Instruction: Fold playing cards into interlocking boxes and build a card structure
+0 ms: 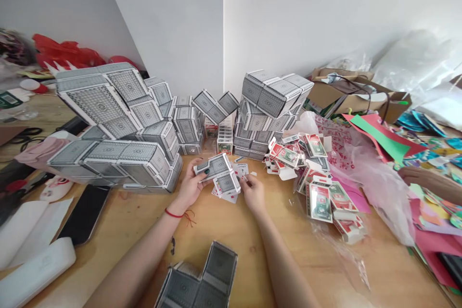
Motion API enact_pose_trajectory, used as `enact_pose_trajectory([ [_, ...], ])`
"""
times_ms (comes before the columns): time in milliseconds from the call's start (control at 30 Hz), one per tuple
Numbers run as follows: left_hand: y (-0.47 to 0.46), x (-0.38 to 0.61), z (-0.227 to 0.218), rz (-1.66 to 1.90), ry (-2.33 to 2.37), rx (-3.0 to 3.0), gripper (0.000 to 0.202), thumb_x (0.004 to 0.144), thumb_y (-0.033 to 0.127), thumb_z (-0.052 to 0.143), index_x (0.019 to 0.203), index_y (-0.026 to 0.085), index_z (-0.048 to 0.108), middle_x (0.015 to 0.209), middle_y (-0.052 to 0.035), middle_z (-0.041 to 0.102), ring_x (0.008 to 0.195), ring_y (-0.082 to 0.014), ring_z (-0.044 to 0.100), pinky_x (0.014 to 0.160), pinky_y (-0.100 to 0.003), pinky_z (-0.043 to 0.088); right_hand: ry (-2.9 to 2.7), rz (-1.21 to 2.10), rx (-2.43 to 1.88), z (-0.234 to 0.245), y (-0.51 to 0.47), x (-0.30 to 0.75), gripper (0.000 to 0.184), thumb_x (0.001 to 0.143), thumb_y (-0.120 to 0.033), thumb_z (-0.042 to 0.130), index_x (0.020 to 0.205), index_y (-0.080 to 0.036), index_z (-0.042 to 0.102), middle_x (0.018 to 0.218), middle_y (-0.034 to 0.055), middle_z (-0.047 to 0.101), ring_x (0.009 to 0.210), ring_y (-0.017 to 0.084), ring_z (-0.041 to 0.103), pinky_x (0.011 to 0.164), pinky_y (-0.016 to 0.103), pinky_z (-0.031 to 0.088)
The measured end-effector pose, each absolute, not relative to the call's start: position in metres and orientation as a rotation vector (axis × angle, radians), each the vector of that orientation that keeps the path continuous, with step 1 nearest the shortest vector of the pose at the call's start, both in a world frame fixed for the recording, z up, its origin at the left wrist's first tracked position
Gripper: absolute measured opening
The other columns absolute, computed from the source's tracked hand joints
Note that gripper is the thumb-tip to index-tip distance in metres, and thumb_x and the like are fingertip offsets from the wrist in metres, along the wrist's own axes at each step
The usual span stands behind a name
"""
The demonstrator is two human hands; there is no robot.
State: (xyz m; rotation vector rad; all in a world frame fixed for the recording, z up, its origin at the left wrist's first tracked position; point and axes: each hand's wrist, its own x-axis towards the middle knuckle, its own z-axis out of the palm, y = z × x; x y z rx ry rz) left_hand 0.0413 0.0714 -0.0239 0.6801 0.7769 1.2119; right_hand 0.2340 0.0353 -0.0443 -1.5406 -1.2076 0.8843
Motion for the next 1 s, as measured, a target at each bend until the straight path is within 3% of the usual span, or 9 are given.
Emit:
enact_pose_trajectory([
  [133, 0.077, 0.041, -0.029, 1.312, 0.825, 0.564, 0.035, 0.06, 0.014, 0.063, 0.091, 0.02, 0.047, 0.09, 0.0004, 0.057, 0.078, -0.012, 0.057, 0.067, -0.026, 0.048, -1.24, 1.144, -1.435, -0.039, 0.031, 0.235, 0.018, 0.066, -0.035, 0.052, 0.064, -0.017, 0.054, 0.046, -0.0039, 0.044, 0.04, 0.01, 0.038, 0.041, 0.022, 0.027],
  [267, 0.078, 0.044, -0.033, 1.383, 0.92, 0.501, 0.029, 0.058, 0.015, 0.065, 0.081, 0.016, 0.049, 0.078, 0.0014, 0.06, 0.066, -0.0088, 0.057, 0.06, -0.02, 0.044, -1.328, 1.381, -1.343, -0.034, 0.024, 0.23, 0.016, 0.063, -0.032, 0.054, 0.065, -0.016, 0.056, 0.047, -0.0041, 0.046, 0.039, 0.009, 0.038, 0.039, 0.021, 0.027],
  [467, 0.078, 0.046, -0.038, 1.36, 0.995, 0.508, 0.028, 0.058, 0.015, 0.065, 0.081, 0.016, 0.049, 0.068, 0.0028, 0.059, 0.058, -0.0078, 0.056, 0.053, -0.018, 0.04, -1.348, 1.352, -1.305, -0.033, 0.02, 0.221, 0.022, 0.07, -0.036, 0.052, 0.059, -0.018, 0.047, 0.041, -0.006, 0.041, 0.037, 0.008, 0.038, 0.038, 0.02, 0.027],
  [700, 0.079, 0.044, -0.038, 1.286, 0.968, 0.641, 0.045, 0.063, 0.015, 0.061, 0.107, 0.019, 0.051, 0.099, -0.0058, 0.061, 0.075, -0.0133, 0.059, 0.06, -0.022, 0.046, -1.287, 1.447, -1.269, -0.037, 0.022, 0.221, 0.025, 0.07, -0.041, 0.054, 0.063, -0.017, 0.047, 0.046, -0.0052, 0.045, 0.038, 0.008, 0.042, 0.038, 0.021, 0.033],
  [833, 0.078, 0.045, -0.035, 1.28, 0.957, 0.671, 0.041, 0.063, 0.015, 0.059, 0.104, 0.018, 0.056, 0.11, -0.0072, 0.058, 0.085, -0.0154, 0.058, 0.065, -0.023, 0.046, -1.281, 1.455, -1.269, -0.037, 0.022, 0.22, 0.023, 0.07, -0.038, 0.054, 0.062, -0.017, 0.046, 0.046, -0.0057, 0.045, 0.037, 0.008, 0.042, 0.038, 0.02, 0.033],
  [1000, 0.077, 0.046, -0.034, 1.276, 0.929, 0.679, 0.036, 0.063, 0.018, 0.06, 0.099, 0.017, 0.06, 0.108, -0.0077, 0.059, 0.09, -0.0179, 0.057, 0.074, -0.029, 0.046, -1.289, 1.463, -1.272, -0.037, 0.022, 0.221, 0.024, 0.07, -0.037, 0.054, 0.06, -0.018, 0.043, 0.043, -0.0061, 0.045, 0.036, 0.008, 0.042, 0.038, 0.02, 0.031],
])
